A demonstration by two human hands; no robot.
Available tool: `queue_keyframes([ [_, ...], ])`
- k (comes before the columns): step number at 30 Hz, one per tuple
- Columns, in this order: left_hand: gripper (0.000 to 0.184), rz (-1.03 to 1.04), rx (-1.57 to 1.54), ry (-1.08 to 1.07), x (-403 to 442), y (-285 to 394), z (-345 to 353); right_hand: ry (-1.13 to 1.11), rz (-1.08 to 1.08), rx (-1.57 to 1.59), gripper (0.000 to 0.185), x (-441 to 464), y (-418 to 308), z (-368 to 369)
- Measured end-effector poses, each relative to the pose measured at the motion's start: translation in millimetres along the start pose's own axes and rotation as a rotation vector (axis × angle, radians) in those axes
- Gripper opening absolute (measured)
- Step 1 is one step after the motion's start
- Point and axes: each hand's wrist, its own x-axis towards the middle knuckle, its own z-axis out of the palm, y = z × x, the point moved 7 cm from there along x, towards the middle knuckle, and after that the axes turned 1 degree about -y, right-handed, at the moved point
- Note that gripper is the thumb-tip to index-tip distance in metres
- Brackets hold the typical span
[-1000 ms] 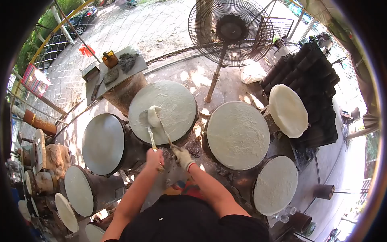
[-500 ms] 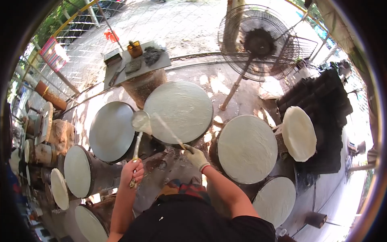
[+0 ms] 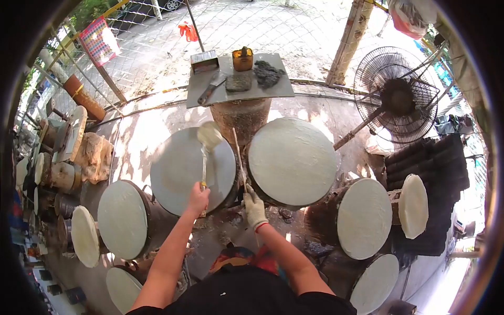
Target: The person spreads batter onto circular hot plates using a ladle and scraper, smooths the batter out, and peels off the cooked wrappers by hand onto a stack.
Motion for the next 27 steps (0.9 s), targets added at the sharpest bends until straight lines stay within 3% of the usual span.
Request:
queue_keyframes([
  [1, 0.026, 0.067, 0.164, 0.038, 10, -8, -12, 0.030, -0.079, -0.098, 0.040, 8, 14, 15],
  [2, 0.029, 0.137, 0.327, 0.074, 17, -13, -23, 0.127, -0.168, -0.537, 0.039, 12, 23, 20],
  [5, 0.032, 0.174, 0.540, 0.088, 42, -24, -58, 0.253, -0.046, -0.989, 0.040, -12, -17, 45],
  [9, 0.034, 0.134, 0.640, 0.042, 65, -18, -107, 0.174, -0.179, -0.628, 0.042, 48, 5, 98],
  [10, 0.034, 0.123, 0.693, 0.035, 67, -13, -119, 0.040, 0.070, -0.368, 0.041, 50, -8, 119],
  [14, 0.033, 0.149, 0.804, 0.034, 68, -20, -163, 0.154, -0.076, -0.086, 0.039, 27, -25, 121],
  [17, 0.032, 0.177, 0.799, 0.085, 61, -28, -178, 0.272, 0.124, -0.795, 0.038, 20, -5, 134],
  [20, 0.038, 0.112, 0.803, 0.127, 51, -21, -190, 0.030, 0.362, -0.232, 0.037, 36, -16, 183],
  [23, 0.051, 0.094, 0.858, 0.174, 42, -18, -215, 0.120, -0.006, -0.398, 0.035, 46, -29, 157],
  [24, 0.056, 0.102, 0.878, 0.197, 41, -17, -223, 0.156, -0.059, -0.300, 0.040, 47, -15, 147],
  [25, 0.059, 0.097, 0.891, 0.196, 40, -17, -229, 0.254, 0.048, -0.223, 0.038, 56, 22, 138],
  [27, 0.064, 0.086, 0.931, 0.174, 29, -18, -236, 0.156, -0.150, -0.744, 0.035, 63, 14, 168],
])
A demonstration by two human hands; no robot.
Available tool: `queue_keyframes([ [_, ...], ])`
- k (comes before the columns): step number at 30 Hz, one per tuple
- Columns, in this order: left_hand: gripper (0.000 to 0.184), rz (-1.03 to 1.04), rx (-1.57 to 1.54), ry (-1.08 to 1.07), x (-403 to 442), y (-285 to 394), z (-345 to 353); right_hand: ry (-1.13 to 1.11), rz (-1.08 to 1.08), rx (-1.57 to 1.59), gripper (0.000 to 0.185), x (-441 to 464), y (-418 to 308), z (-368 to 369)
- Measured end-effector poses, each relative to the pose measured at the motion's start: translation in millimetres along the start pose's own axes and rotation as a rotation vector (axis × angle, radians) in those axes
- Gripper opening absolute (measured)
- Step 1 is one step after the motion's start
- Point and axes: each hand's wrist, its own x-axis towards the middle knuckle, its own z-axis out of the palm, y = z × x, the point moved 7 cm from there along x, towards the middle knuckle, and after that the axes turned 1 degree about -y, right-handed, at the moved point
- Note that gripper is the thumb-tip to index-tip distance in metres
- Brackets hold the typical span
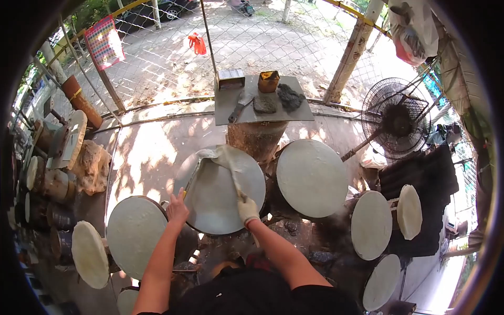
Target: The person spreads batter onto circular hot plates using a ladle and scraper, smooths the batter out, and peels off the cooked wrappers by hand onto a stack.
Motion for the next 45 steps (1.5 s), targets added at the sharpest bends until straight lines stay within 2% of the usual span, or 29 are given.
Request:
queue_keyframes([
  [3, 0.064, -0.020, 0.008, 0.024, -12, -10, -12, -0.372, 0.363, 0.356, 0.035, -9, -56, -11],
  [6, 0.062, -0.038, 0.038, 0.122, -15, -46, -11, -0.154, 0.073, 0.433, 0.036, 2, -41, -37],
  [7, 0.061, -0.031, 0.031, 0.139, -18, -49, -12, 0.016, 0.069, 0.313, 0.036, 7, -19, -36],
  [10, 0.060, -0.014, 0.021, 0.162, -30, -56, -24, -0.133, -0.196, -0.042, 0.033, 12, -58, 5],
  [11, 0.059, -0.019, 0.014, 0.155, -38, -56, -29, -0.381, 0.087, 0.112, 0.036, 12, -60, 15],
  [14, 0.058, -0.063, 0.028, 0.153, -61, -75, -37, -0.498, 0.144, 0.170, 0.036, 1, -83, -25],
  [18, 0.056, -0.100, 0.023, 0.112, -87, -90, -40, -0.057, -0.257, 0.006, 0.035, 42, -25, -15],
  [19, 0.055, -0.094, -0.026, 0.131, -93, -88, -41, -0.202, -0.235, -0.076, 0.035, 35, -42, 3],
  [22, 0.049, -0.076, -0.170, 0.219, -120, -83, -43, -0.619, 0.079, 0.069, 0.034, 3, -92, 5],
  [23, 0.046, -0.070, -0.221, 0.280, -133, -86, -45, -0.678, 0.142, 0.082, 0.035, 1, -89, -6],
  [26, 0.036, -0.049, -0.420, 0.433, -159, -92, -48, -0.487, 0.079, 0.089, 0.036, 42, -44, -37],
  [27, 0.033, -0.046, -0.494, 0.473, -168, -91, -46, -0.319, -0.026, 0.136, 0.035, 63, -35, -39],
  [30, 0.025, -0.110, -0.755, 0.502, -160, -71, -28, -0.587, -0.147, 0.050, 0.035, 62, -59, 18],
  [31, 0.017, -0.248, -0.925, 0.382, -159, -71, -12, -0.755, 0.022, 0.052, 0.036, 34, -84, 11],
  [34, 0.013, -0.408, -1.355, 0.328, -170, -21, -34, -0.908, 0.102, -0.075, 0.036, 14, -98, -31],
  [35, 0.012, -0.437, -1.423, 0.319, -176, -14, -34, -0.861, 0.060, -0.020, 0.037, 37, -75, -33],
  [38, 0.011, -0.498, -1.485, 0.374, -191, -5, -26, -0.573, -0.034, 0.196, 0.038, 110, -50, -15],
  [39, 0.009, -0.514, -1.479, 0.397, -192, 0, -25, -0.695, -0.079, 0.049, 0.039, 98, -79, -13],
  [42, 0.010, -0.570, -1.570, 0.476, -203, 17, -27, -1.008, 0.149, -0.150, 0.033, 62, -85, -2],
  [43, 0.010, -0.607, -1.571, 0.503, -211, 20, -26, -1.129, 0.085, -0.142, 0.029, 56, -77, -6],
  [45, 0.011, -0.682, -1.574, 0.566, -229, 23, -24, -1.076, 0.102, -0.123, 0.029, 68, -67, -18],
])
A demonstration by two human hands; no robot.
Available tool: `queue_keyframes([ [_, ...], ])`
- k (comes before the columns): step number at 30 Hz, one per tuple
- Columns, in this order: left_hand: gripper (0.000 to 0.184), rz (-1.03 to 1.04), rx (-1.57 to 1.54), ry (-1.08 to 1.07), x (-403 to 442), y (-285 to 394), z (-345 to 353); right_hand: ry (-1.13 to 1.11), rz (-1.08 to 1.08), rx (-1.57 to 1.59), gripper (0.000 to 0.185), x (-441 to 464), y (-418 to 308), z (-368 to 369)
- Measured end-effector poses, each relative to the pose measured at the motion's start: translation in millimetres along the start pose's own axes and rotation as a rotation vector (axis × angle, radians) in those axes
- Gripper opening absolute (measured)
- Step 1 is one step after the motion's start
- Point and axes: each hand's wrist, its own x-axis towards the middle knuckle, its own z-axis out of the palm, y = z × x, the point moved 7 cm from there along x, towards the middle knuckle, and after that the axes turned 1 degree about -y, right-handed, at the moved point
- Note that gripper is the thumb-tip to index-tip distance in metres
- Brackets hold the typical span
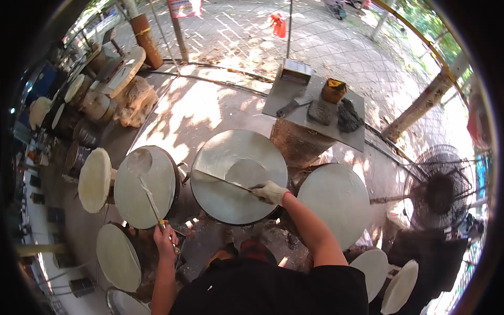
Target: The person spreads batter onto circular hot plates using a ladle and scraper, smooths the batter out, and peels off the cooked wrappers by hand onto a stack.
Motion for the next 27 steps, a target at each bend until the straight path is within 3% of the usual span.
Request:
queue_keyframes([
  [2, 0.011, -0.010, -0.018, 0.040, -11, -9, -16, 0.006, -0.104, 0.070, 0.030, 8, -4, -25],
  [3, 0.012, -0.019, -0.023, 0.053, -17, -12, -22, 0.110, -0.069, 0.127, 0.030, 10, -20, -32],
  [5, 0.012, -0.009, -0.066, 0.107, -28, -14, -26, 0.069, -0.017, 0.087, 0.028, 29, -35, -20],
  [8, 0.014, 0.018, -0.115, 0.178, -46, -16, -33, -0.250, -0.042, -0.122, 0.027, 36, -2, -3],
  [11, 0.014, 0.008, -0.070, 0.238, -62, -18, -38, -0.361, 0.041, -0.019, 0.025, -8, 29, -12],
  [13, 0.015, -0.002, -0.091, 0.261, -68, -23, -40, -0.258, -0.027, -0.070, 0.025, 9, 23, -31],
  [14, 0.015, -0.010, -0.098, 0.266, -72, -25, -40, -0.117, 0.135, -0.099, 0.023, 25, 14, -42],
  [15, 0.015, -0.014, -0.104, 0.270, -75, -27, -38, -0.041, 0.067, 0.014, 0.023, 37, -1, -50],
  [17, 0.015, -0.017, -0.114, 0.278, -80, -30, -34, -0.071, -0.007, -0.028, 0.023, 48, -34, -38],
  [20, 0.015, -0.008, -0.147, 0.272, -88, -32, -27, -0.334, 0.021, -0.153, 0.026, 47, -11, -12],
  [23, 0.016, -0.005, -0.138, 0.293, -99, -36, -25, -0.425, 0.124, -0.144, 0.028, -12, 25, -31],
  [25, 0.017, -0.002, -0.143, 0.294, -106, -39, -27, -0.278, 0.011, -0.060, 0.029, 8, 37, -60],
  [27, 0.018, -0.005, -0.146, 0.290, -114, -44, -26, 0.110, 0.327, -0.123, 0.031, 27, 42, -94],
])
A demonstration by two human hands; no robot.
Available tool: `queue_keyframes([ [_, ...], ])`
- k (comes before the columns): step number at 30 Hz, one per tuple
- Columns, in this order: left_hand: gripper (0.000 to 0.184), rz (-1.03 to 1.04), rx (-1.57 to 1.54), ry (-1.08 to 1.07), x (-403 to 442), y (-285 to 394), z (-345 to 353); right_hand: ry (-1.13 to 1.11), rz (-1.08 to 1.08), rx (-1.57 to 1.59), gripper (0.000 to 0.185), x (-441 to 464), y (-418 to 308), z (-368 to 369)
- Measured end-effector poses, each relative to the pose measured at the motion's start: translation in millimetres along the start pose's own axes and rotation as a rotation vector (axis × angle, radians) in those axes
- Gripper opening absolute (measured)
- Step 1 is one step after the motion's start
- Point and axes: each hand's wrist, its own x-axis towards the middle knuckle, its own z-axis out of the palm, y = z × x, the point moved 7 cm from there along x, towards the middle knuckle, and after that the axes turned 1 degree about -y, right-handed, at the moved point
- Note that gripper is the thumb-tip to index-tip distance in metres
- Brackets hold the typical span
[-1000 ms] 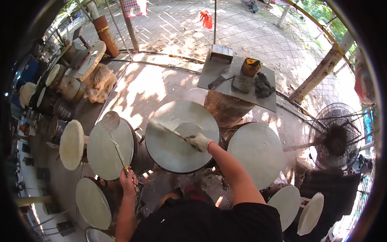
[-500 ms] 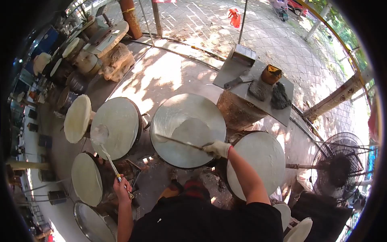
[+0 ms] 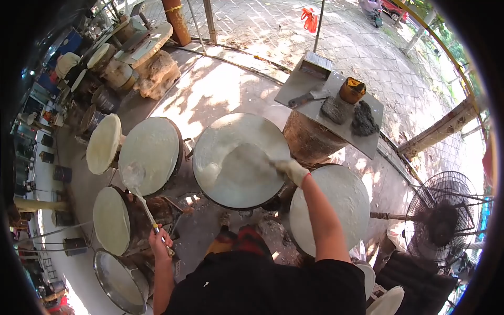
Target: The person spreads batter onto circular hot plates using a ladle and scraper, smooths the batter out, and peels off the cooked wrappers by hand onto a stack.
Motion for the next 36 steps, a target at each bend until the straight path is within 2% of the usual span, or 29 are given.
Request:
queue_keyframes([
  [2, 0.018, -0.003, -0.008, -0.001, -6, -6, -1, 0.019, -0.411, 0.398, 0.030, -14, -28, -7],
  [5, 0.019, -0.029, -0.012, -0.020, -15, -13, -2, -0.216, -0.194, -0.024, 0.026, -36, -30, 52],
  [7, 0.018, -0.042, -0.005, -0.033, -24, -12, -1, -0.393, -0.284, -0.033, 0.024, -14, 6, 63],
  [8, 0.018, -0.045, -0.002, -0.041, -26, -8, -1, -0.481, -0.334, -0.039, 0.023, -30, 7, 69],
  [9, 0.017, -0.039, 0.001, -0.053, -26, -5, -3, -0.467, -0.357, -0.083, 0.024, -46, 12, 56],
  [12, 0.016, -0.046, -0.008, -0.098, -26, -1, -15, 0.054, -0.336, 0.348, 0.026, -49, 27, 29],
  [13, 0.015, -0.055, -0.029, -0.114, -22, -1, -20, 0.067, -0.463, 0.485, 0.030, -49, 33, 29],
  [14, 0.014, -0.065, -0.048, -0.132, -19, -1, -26, 0.027, -0.405, 0.365, 0.031, -48, 45, 43],
  [16, 0.014, -0.082, -0.053, -0.168, -11, 4, -38, -0.051, -0.289, 0.133, 0.033, -64, 57, 79],
  [17, 0.014, -0.094, -0.055, -0.186, -8, 6, -47, -0.179, -0.282, 0.110, 0.032, -78, 68, 101],
  [20, 0.016, -0.126, -0.061, -0.270, 2, 16, -79, -0.227, -0.375, 0.457, 0.032, -111, 110, 149],
  [22, 0.023, -0.167, -0.071, -0.359, 14, 19, -112, -0.161, -0.442, 0.828, 0.033, -120, 147, 203],
  [23, 0.025, -0.182, -0.075, -0.395, 16, 25, -125, -0.019, -0.278, 0.894, 0.035, -129, 158, 238],
  [24, 0.028, -0.201, -0.082, -0.427, 18, 28, -139, -0.035, -0.199, 0.910, 0.035, -149, 144, 280],
  [25, 0.033, -0.231, -0.082, -0.447, 23, 31, -156, 0.016, -0.239, 0.869, 0.036, -154, 128, 319],
  [29, 0.031, -0.261, -0.034, -0.588, 40, 45, -212, -0.262, -0.472, 0.861, 0.038, -105, 39, 430],
  [32, 0.027, -0.270, -0.083, -0.594, 40, 60, -244, 0.333, -0.510, 0.925, 0.036, -121, 35, 427],
  [34, 0.021, -0.287, -0.158, -0.623, 46, 60, -262, 0.690, -0.381, 0.708, 0.037, -97, 71, 452],
  [36, 0.020, -0.318, -0.202, -0.644, 43, 65, -271, 0.788, -0.238, 0.603, 0.040, -137, 52, 483],
])
